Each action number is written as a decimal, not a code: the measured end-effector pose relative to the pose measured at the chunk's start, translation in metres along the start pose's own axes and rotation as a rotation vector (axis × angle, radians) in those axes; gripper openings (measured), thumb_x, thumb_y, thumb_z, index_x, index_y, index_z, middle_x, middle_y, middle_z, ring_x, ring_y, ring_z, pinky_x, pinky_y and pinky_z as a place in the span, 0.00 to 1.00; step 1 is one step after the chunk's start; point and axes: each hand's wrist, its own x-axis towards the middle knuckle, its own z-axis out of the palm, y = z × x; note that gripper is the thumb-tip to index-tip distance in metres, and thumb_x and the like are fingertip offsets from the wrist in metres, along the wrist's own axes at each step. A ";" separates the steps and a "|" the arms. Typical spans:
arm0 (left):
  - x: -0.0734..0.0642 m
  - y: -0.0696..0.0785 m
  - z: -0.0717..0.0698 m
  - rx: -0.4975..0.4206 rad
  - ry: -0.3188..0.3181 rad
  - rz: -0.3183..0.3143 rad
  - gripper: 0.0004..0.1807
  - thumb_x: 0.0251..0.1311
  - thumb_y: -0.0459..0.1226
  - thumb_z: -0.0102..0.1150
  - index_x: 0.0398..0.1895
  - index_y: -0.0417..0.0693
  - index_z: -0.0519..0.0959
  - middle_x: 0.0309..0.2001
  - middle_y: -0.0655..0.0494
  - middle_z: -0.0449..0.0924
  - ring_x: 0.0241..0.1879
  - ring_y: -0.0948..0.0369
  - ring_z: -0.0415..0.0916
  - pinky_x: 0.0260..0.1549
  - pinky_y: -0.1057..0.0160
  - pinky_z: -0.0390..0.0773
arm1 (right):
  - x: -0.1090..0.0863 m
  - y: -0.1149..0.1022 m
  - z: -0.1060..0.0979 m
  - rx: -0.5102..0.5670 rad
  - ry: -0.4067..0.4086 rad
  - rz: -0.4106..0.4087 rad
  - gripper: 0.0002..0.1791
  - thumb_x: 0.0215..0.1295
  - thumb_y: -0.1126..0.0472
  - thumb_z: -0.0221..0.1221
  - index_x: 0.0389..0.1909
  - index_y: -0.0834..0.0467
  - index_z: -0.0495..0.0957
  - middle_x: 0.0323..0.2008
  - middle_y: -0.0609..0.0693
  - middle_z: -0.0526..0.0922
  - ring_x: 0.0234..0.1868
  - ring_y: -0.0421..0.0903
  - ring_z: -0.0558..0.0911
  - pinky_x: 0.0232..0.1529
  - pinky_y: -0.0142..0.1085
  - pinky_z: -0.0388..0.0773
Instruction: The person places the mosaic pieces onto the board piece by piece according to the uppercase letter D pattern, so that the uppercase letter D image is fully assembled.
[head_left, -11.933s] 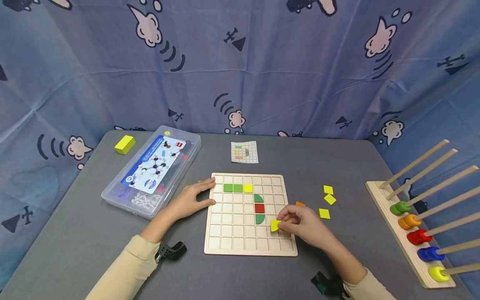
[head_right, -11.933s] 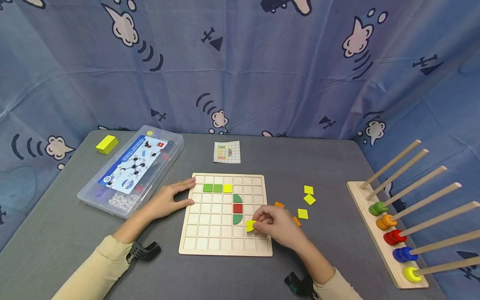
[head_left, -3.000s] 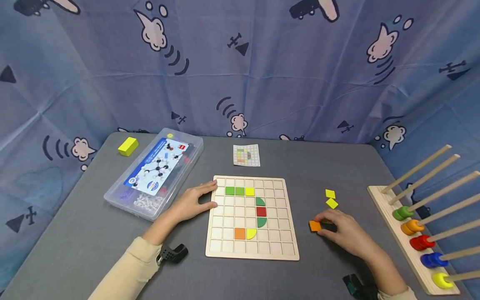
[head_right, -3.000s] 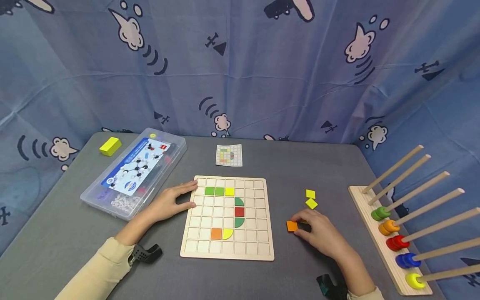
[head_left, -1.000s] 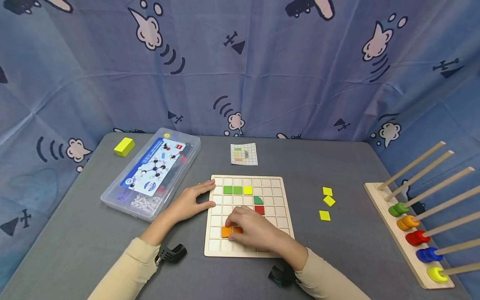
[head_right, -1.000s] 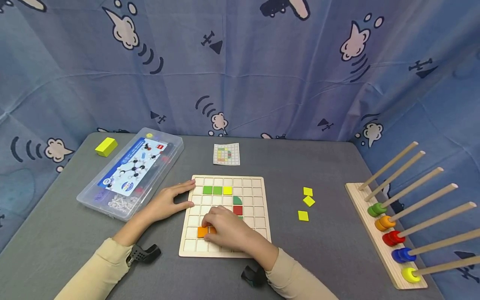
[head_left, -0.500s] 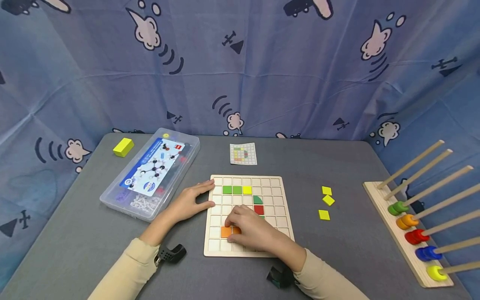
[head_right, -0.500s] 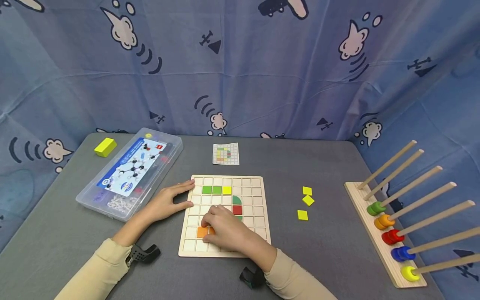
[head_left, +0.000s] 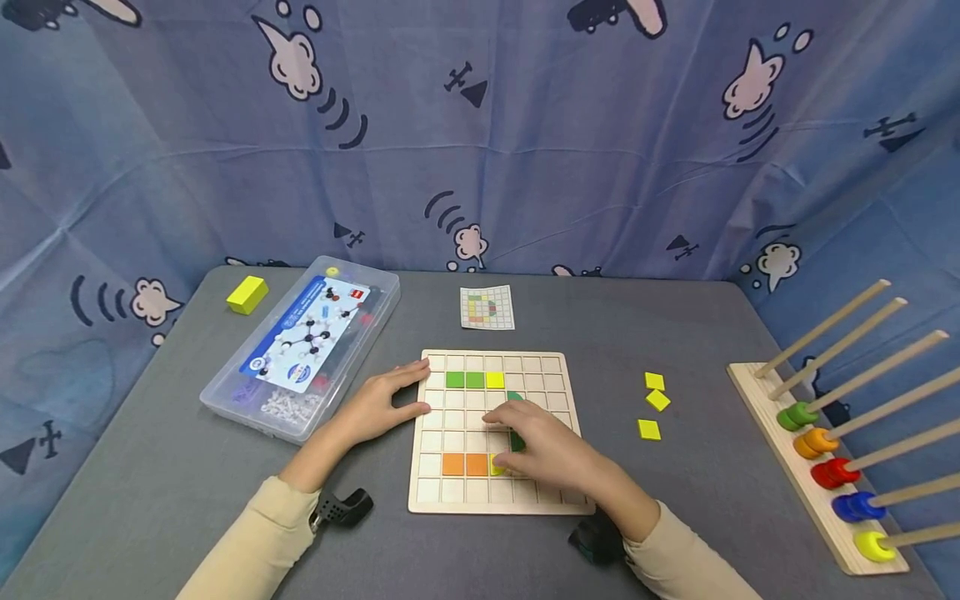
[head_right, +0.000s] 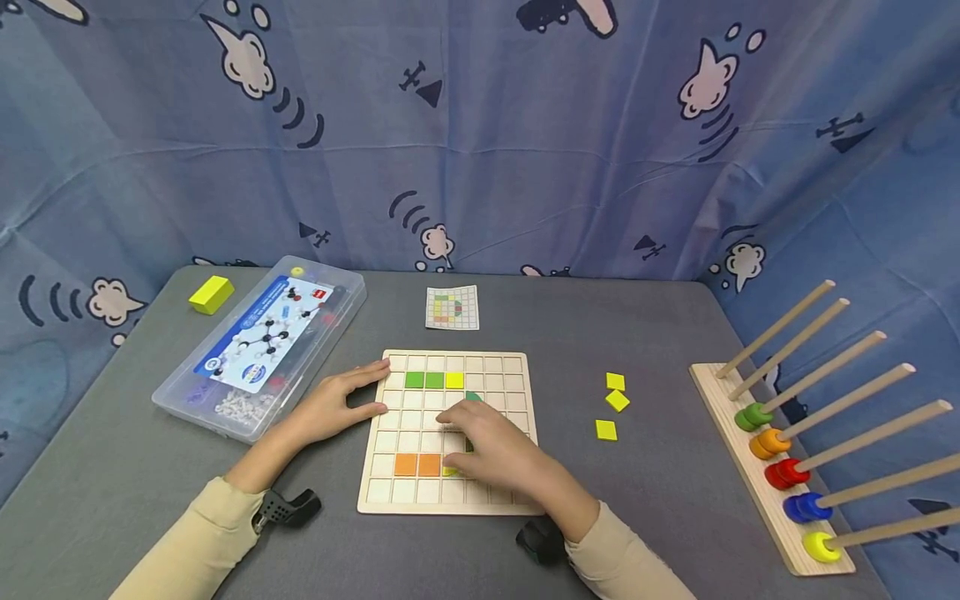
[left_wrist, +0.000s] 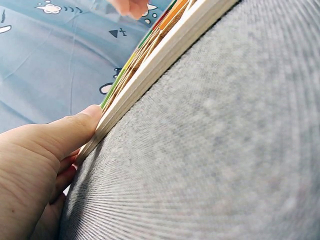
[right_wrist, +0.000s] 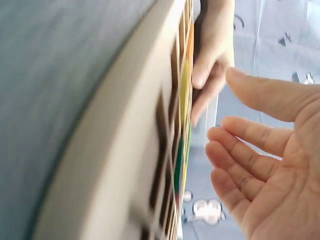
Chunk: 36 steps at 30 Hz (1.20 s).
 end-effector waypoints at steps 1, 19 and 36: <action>0.000 0.000 0.000 0.001 0.000 0.001 0.33 0.57 0.47 0.64 0.64 0.44 0.71 0.68 0.52 0.66 0.67 0.48 0.62 0.68 0.49 0.61 | -0.004 0.004 -0.003 0.008 0.011 0.007 0.26 0.54 0.56 0.68 0.55 0.58 0.76 0.51 0.49 0.79 0.54 0.46 0.76 0.55 0.44 0.76; 0.000 0.002 -0.001 -0.015 -0.011 -0.013 0.32 0.57 0.46 0.64 0.64 0.44 0.71 0.68 0.52 0.66 0.67 0.46 0.61 0.68 0.48 0.61 | -0.084 0.086 -0.057 -0.011 0.195 0.245 0.28 0.55 0.57 0.68 0.56 0.61 0.75 0.53 0.57 0.79 0.54 0.58 0.78 0.50 0.56 0.76; 0.000 0.002 -0.002 -0.015 -0.003 -0.007 0.32 0.57 0.46 0.64 0.64 0.43 0.71 0.68 0.51 0.66 0.67 0.46 0.62 0.68 0.48 0.61 | -0.112 0.136 -0.061 -0.016 0.118 0.373 0.23 0.55 0.60 0.67 0.53 0.61 0.78 0.48 0.56 0.79 0.48 0.54 0.79 0.46 0.46 0.79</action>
